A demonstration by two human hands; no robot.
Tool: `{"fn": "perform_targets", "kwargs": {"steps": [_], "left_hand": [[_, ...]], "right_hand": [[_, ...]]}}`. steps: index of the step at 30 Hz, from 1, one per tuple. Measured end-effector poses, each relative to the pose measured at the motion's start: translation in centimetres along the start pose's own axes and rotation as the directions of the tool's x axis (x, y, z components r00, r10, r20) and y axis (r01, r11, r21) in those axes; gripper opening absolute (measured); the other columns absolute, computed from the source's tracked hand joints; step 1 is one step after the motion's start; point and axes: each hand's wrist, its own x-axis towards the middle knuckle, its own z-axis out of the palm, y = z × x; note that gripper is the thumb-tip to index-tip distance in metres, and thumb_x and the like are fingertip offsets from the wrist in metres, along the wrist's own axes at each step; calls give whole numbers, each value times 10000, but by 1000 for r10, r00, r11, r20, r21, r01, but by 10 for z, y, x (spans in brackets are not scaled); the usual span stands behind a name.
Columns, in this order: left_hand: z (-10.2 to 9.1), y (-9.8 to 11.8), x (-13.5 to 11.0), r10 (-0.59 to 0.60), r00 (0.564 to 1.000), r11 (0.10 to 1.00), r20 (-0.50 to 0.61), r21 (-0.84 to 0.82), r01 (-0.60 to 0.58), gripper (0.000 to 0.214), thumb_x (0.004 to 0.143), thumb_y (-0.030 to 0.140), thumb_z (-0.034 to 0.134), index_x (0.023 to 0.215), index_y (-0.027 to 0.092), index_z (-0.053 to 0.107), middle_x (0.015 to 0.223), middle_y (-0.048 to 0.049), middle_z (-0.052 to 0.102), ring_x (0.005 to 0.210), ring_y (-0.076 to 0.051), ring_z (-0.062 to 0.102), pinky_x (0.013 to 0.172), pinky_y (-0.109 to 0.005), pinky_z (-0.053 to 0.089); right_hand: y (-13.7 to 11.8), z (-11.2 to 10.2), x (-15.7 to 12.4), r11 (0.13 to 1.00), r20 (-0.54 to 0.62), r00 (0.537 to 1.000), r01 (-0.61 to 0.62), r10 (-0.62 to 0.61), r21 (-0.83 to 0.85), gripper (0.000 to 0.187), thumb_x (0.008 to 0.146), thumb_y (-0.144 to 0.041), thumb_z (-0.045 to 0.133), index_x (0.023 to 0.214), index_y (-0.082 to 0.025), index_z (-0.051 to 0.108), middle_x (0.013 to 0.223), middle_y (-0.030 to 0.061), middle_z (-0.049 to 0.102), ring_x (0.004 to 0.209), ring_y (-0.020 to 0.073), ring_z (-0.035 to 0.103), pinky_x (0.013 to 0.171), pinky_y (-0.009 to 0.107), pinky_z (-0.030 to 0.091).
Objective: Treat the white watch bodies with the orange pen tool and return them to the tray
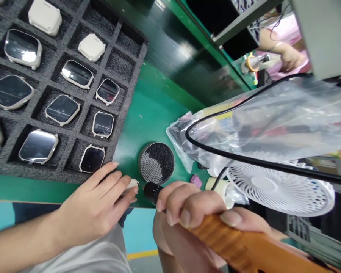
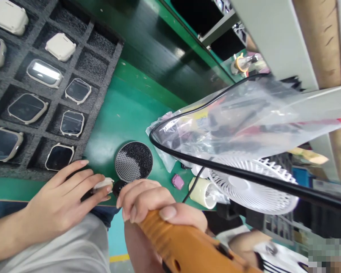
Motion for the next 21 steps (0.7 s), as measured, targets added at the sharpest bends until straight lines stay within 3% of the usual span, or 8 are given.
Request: {"fn": "perform_targets", "kwargs": {"steps": [3, 8, 11, 16, 18, 21], "left_hand": [[1, 0, -1, 3, 1000, 1000, 0, 2, -3, 325, 992, 140, 543, 1226, 126, 767, 1205, -129, 726, 1116, -299, 620, 1201, -575, 400], [1, 1, -2, -5, 1000, 1000, -7, 3, 5, 327, 990, 143, 533, 1218, 138, 767, 1225, -119, 722, 1138, -284, 613, 1238, -566, 373], [1, 1, -1, -7, 1000, 1000, -4, 5, 7, 322, 999, 152, 527, 1214, 134, 766, 1229, -116, 719, 1149, -269, 608, 1266, -549, 352], [1, 1, 1, -16, 1000, 1000, 8, 1, 16, 325, 1009, 159, 517, 1220, 128, 762, 1209, -112, 720, 1131, -259, 612, 1268, -535, 358], [0, 2, 1, -22, 1000, 1000, 13, 8, 21, 312, 1010, 167, 528, 1214, 133, 762, 1193, -108, 722, 1117, -254, 615, 1260, -532, 376], [-1, 2, 1, -24, 1000, 1000, 14, 13, 24, 296, 1008, 170, 543, 1204, 138, 762, 1174, -108, 725, 1096, -253, 623, 1242, -538, 399]], "right_hand": [[-5, 2, -1, 996, -51, 996, -69, 67, -58, 287, 1039, -415, 425, 1183, -249, 610, 835, -31, 666, 639, 160, 683, 547, 403, 600], [5, -10, -2, 1000, 137, 991, 3, -3, 1, 373, 997, -533, 468, 1270, -314, 598, 824, -31, 618, 578, 146, 604, 478, 356, 536], [8, -19, -1, 999, 266, 963, -40, 43, -18, 352, 981, -527, 497, 1287, -381, 594, 797, -38, 603, 553, 147, 562, 494, 354, 530], [0, -27, 7, 992, 307, 943, -113, 126, -60, 326, 1024, -486, 462, 1327, -441, 572, 767, -46, 614, 584, 167, 594, 552, 368, 565], [-3, -28, 12, 984, 374, 910, -158, 177, -82, 309, 1015, -446, 525, 1317, -467, 581, 751, -61, 627, 575, 162, 601, 563, 364, 576], [-6, -19, 16, 965, 387, 884, -234, 262, -119, 283, 1013, -449, 543, 1287, -460, 614, 766, -56, 656, 584, 176, 620, 571, 394, 580]]}}
